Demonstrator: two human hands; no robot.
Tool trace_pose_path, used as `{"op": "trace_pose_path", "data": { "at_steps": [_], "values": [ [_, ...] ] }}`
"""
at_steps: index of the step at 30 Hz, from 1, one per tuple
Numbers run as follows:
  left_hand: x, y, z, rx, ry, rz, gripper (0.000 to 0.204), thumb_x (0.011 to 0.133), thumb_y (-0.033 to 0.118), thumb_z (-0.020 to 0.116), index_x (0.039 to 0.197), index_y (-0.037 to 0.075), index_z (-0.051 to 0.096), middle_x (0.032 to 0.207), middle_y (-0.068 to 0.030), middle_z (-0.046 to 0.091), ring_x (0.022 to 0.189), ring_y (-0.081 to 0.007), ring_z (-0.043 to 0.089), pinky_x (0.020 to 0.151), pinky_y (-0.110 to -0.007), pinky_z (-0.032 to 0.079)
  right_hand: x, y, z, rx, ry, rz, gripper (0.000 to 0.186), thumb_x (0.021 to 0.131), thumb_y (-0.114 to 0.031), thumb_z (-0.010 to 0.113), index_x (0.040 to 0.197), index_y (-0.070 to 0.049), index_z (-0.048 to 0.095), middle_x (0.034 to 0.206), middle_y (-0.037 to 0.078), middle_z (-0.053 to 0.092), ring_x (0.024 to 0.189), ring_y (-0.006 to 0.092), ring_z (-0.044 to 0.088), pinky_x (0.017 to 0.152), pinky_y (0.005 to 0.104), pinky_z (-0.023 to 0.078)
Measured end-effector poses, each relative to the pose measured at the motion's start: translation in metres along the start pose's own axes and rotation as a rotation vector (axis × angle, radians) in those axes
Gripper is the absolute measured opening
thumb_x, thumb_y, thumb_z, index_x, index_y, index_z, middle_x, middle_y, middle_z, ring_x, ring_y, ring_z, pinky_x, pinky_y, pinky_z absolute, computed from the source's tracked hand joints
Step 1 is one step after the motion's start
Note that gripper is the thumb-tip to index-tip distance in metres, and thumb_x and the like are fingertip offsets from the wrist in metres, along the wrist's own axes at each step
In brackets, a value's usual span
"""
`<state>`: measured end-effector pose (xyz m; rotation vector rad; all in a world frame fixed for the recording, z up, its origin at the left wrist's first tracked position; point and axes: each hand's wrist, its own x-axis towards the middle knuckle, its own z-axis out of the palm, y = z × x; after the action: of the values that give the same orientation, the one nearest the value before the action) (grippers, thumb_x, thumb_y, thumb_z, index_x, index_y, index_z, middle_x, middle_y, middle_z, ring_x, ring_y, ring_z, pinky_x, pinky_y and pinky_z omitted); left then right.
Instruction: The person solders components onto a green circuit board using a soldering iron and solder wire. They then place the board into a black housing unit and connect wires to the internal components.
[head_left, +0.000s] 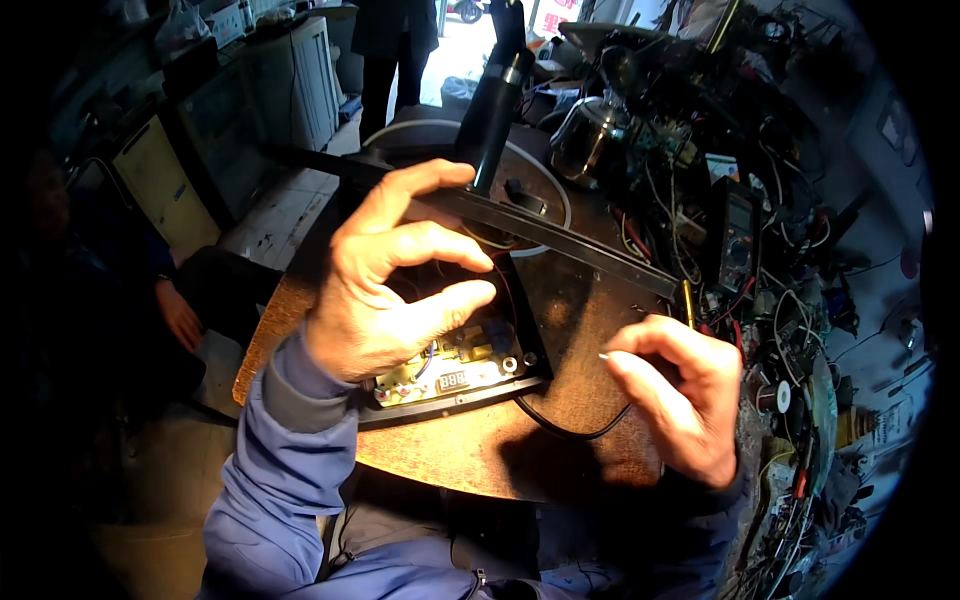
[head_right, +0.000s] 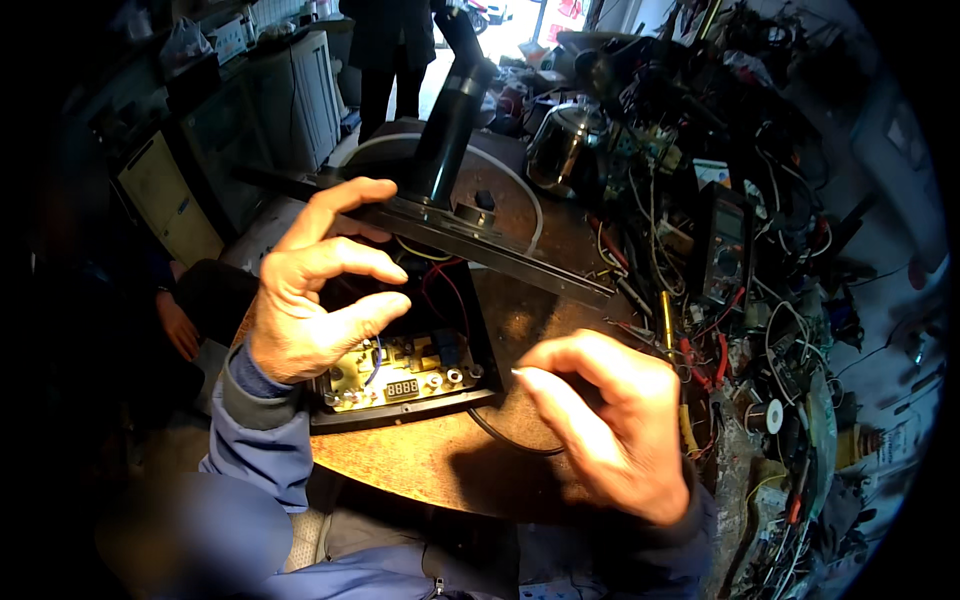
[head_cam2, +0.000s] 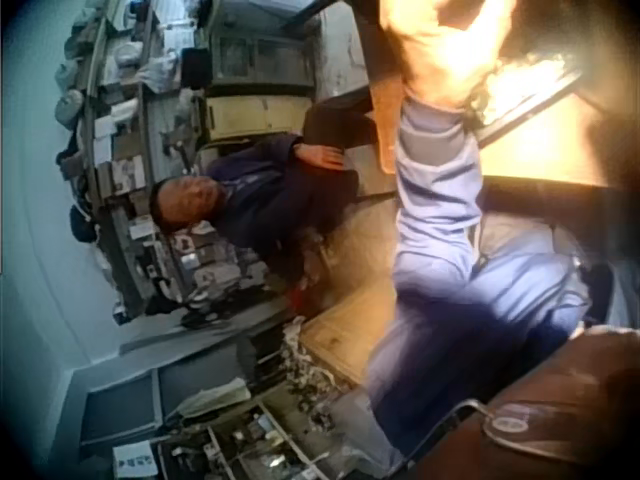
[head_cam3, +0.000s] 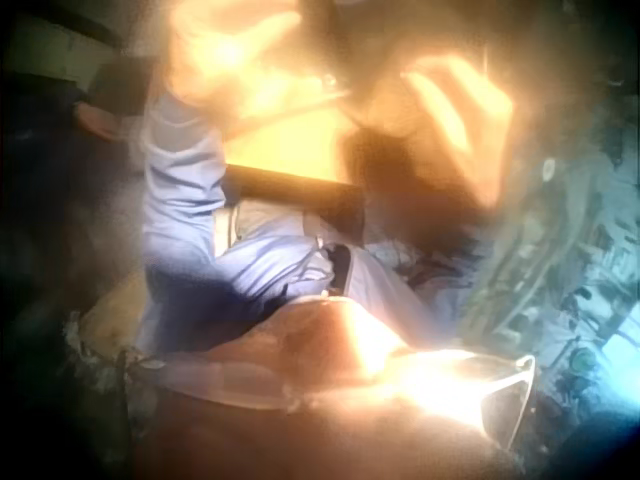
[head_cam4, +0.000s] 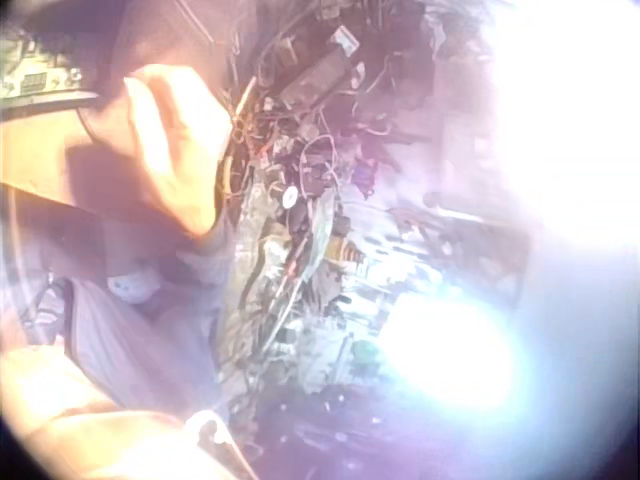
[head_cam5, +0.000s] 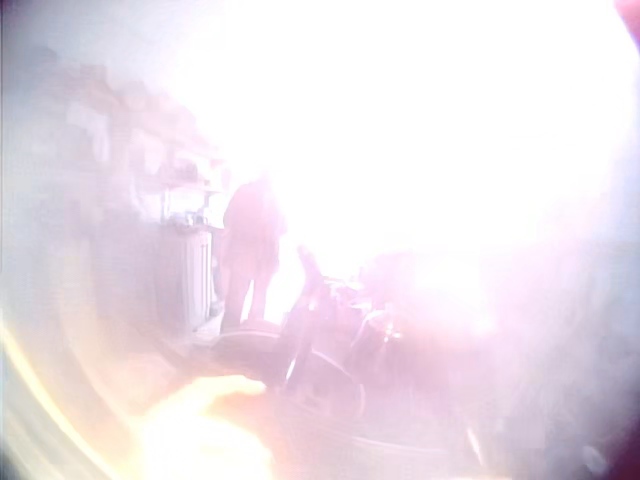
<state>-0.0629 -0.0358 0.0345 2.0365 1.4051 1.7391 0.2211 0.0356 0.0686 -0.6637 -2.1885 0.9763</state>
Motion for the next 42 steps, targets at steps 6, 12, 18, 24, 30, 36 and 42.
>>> {"op": "trace_pose_path", "data": {
  "at_steps": [6, 12, 18, 24, 30, 36, 42],
  "values": [
    [-0.003, 0.000, -0.001, -0.112, -0.019, -0.110, 0.029, 0.077, -0.002, 0.089, 0.104, 0.005, 0.081, 0.153, -0.0126, 0.052, 0.107, -0.0122, 0.064, 0.098, -0.031, 0.054, 0.026, -0.014, 0.061, 0.713, 0.083, 0.265, 0.018, 0.106, -0.014, 0.067, 0.105, 0.003, 0.071, 0.070, -0.003, 0.060, 0.054, 0.0018, 0.045, 0.049, 0.0204, 0.034],
    [-0.005, -0.004, 0.004, -0.119, -0.018, -0.061, 0.030, 0.077, 0.009, 0.092, 0.105, 0.015, 0.085, 0.158, -0.0106, 0.049, 0.132, -0.0216, 0.053, 0.108, -0.037, 0.043, 0.034, -0.003, 0.093, 0.883, 0.147, 0.282, 0.018, 0.105, -0.019, 0.069, 0.103, -0.001, 0.070, 0.071, -0.001, 0.060, 0.051, 0.0053, 0.045, 0.046, 0.0231, 0.032],
    [-0.005, -0.010, 0.010, -0.115, 0.048, -0.022, 0.027, 0.077, 0.009, 0.092, 0.102, 0.014, 0.085, 0.153, -0.0119, 0.053, 0.120, -0.0211, 0.059, 0.103, -0.036, 0.049, 0.036, 0.001, 0.101, 0.972, 0.156, 0.276, 0.018, 0.105, -0.021, 0.069, 0.104, -0.003, 0.069, 0.079, 0.001, 0.062, 0.054, 0.0074, 0.048, 0.048, 0.0237, 0.035],
    [-0.004, -0.004, 0.009, -0.110, 0.040, -0.063, 0.021, 0.074, 0.005, 0.090, 0.092, 0.011, 0.083, 0.154, -0.0097, 0.053, 0.121, -0.0183, 0.059, 0.102, -0.036, 0.048, 0.023, -0.006, 0.096, 0.686, 0.338, 0.167, 0.017, 0.105, -0.016, 0.070, 0.107, 0.001, 0.071, 0.072, 0.000, 0.063, 0.053, 0.0052, 0.052, 0.046, 0.0223, 0.038],
    [-0.004, -0.004, 0.010, 0.113, 0.067, 0.033, 0.014, 0.072, 0.004, 0.085, 0.082, 0.006, 0.076, 0.147, -0.0119, 0.056, 0.102, -0.0178, 0.066, 0.097, -0.035, 0.052, -0.017, 0.014, 0.093, 0.362, 0.622, -0.307, 0.007, 0.103, 0.001, 0.066, 0.109, 0.005, 0.067, 0.084, 0.006, 0.064, 0.061, 0.0072, 0.052, 0.054, 0.0216, 0.040],
    [-0.005, -0.007, 0.012, 0.119, 0.076, 0.010, 0.014, 0.070, 0.003, 0.085, 0.079, 0.005, 0.074, 0.145, -0.0124, 0.058, 0.112, -0.0216, 0.065, 0.097, -0.035, 0.052, -0.031, 0.018, 0.080, -0.197, 0.390, -0.357, 0.028, 0.088, 0.003, 0.075, 0.115, 0.006, 0.065, 0.089, 0.013, 0.062, 0.067, 0.0185, 0.060, 0.061, 0.0290, 0.050],
    [-0.003, -0.005, 0.013, 0.095, 0.103, 0.013, 0.014, 0.066, 0.006, 0.085, 0.074, 0.005, 0.073, 0.140, -0.0124, 0.060, 0.122, -0.0316, 0.062, 0.103, -0.042, 0.051, -0.030, -0.017, 0.042, -0.403, 0.249, -0.174, 0.051, 0.090, 0.008, 0.075, 0.136, 0.003, 0.054, 0.087, 0.010, 0.065, 0.069, 0.0153, 0.066, 0.066, 0.0277, 0.054]
  ]
}}
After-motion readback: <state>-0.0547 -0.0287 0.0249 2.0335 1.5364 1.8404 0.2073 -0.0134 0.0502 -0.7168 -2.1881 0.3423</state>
